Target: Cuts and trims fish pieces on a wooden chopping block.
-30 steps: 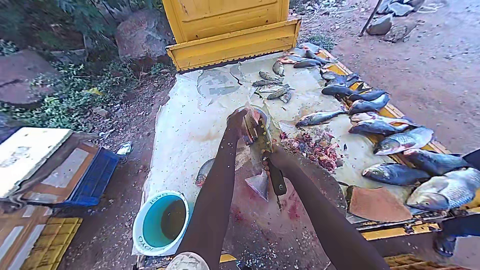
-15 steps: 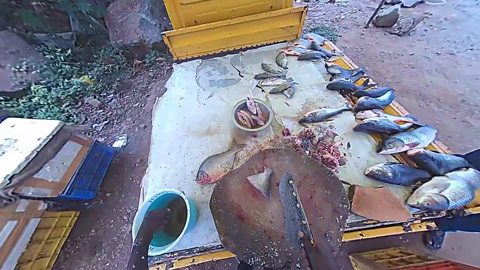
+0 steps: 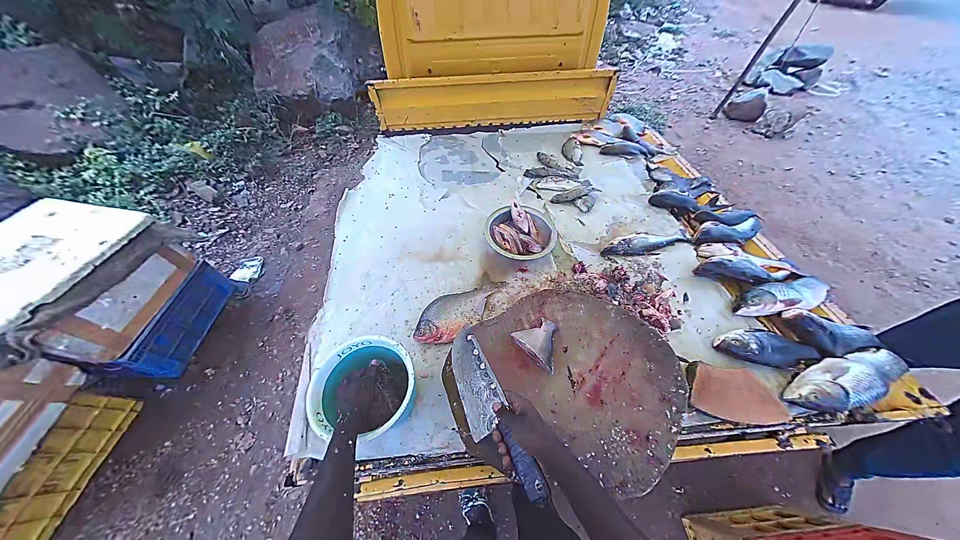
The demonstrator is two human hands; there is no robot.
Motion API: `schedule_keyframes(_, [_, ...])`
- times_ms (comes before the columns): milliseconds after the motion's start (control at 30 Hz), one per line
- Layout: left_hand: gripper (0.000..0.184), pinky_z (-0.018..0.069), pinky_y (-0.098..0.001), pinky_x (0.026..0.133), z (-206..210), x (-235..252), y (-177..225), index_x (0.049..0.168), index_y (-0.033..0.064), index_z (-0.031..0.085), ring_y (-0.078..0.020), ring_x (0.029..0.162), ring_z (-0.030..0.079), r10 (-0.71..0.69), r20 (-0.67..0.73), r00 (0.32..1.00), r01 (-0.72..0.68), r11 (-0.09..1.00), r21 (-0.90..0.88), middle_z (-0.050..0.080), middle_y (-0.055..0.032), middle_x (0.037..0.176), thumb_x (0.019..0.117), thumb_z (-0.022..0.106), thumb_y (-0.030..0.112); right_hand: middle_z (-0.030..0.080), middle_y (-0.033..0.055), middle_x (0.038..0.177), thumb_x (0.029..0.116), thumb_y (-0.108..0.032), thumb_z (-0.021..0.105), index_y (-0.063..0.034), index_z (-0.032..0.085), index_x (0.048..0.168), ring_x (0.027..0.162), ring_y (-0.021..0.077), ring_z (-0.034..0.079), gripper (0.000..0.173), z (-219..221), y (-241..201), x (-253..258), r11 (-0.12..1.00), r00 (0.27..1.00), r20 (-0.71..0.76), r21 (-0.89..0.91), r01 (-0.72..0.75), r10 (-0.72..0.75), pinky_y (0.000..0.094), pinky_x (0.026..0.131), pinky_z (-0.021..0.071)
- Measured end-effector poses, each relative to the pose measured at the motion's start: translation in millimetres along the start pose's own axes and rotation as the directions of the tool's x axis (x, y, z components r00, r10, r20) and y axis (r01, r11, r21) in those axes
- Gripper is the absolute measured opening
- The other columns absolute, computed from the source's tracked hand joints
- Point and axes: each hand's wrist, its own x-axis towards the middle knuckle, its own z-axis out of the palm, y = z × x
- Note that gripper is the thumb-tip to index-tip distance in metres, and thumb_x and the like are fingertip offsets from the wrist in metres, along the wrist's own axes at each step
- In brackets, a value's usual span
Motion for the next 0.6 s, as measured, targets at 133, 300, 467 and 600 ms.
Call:
schedule_keyframes(133, [0.057,0.0161,-0.0582,0.126,-11.9,-70.3,51.1,0.145,0.0155,0.060,-0.0238,0.142,0.050,0.462,-0.112,0.880,-0.469,0.881,-0.054,0.060,-0.0056,0.147,0.1083,0.035,0.051,0.062,0.0127,0.073,0.1131,-0.027,0.042,-0.0038,0.044,0.125,0.050,0.0216,0.064,0.027,41.9,-28.6,49.7,0.994,0.997,-0.006,0.074,-0.076,0.077,0.0349,0.046,0.0578])
schedule_keyframes(300, [0.061,-0.0056,-0.0685,0.123,26.1,-96.2,56.4,0.156,0.0219,0.047,-0.0168,0.158,0.021,0.786,0.083,0.612,-0.763,0.615,-0.198,0.038,0.0056,0.165,0.1102,0.019,0.051,0.060,0.0098,0.073,0.1126,-0.023,0.042,-0.0046,0.045,0.128,0.051,0.0186,0.063,0.024,42.8,-51.2,39.1,0.990,0.980,0.186,0.134,0.052,-0.076,0.0321,0.046,0.0571])
schedule_keyframes(467, [0.069,0.0149,-0.0576,0.127,29.4,-34.2,120.5,0.160,0.0042,0.032,-0.0386,0.155,0.027,0.388,-0.064,0.920,-0.393,0.900,-0.189,0.034,-0.0212,0.164,0.1104,0.028,0.052,0.061,0.0077,0.070,0.1107,-0.024,0.046,-0.0070,0.046,0.129,0.048,0.0181,0.063,0.025,-21.0,-3.8,-42.8,0.970,0.961,0.130,0.015,0.242,-0.242,0.0322,0.043,0.0578])
schedule_keyframes(600, [0.067,0.0360,-0.0632,0.113,86.6,-74.0,203.2,0.157,0.0120,0.041,-0.0403,0.142,0.045,0.248,0.032,0.968,-0.224,0.917,-0.329,0.049,-0.0229,0.152,0.1047,0.046,0.054,0.069,0.0169,0.085,0.1112,-0.029,0.039,-0.0043,0.049,0.140,0.074,0.0334,0.071,0.039,-62.9,49.4,-96.4,0.609,0.834,-0.420,-0.782,-0.133,-0.357,0.0490,0.070,0.0589])
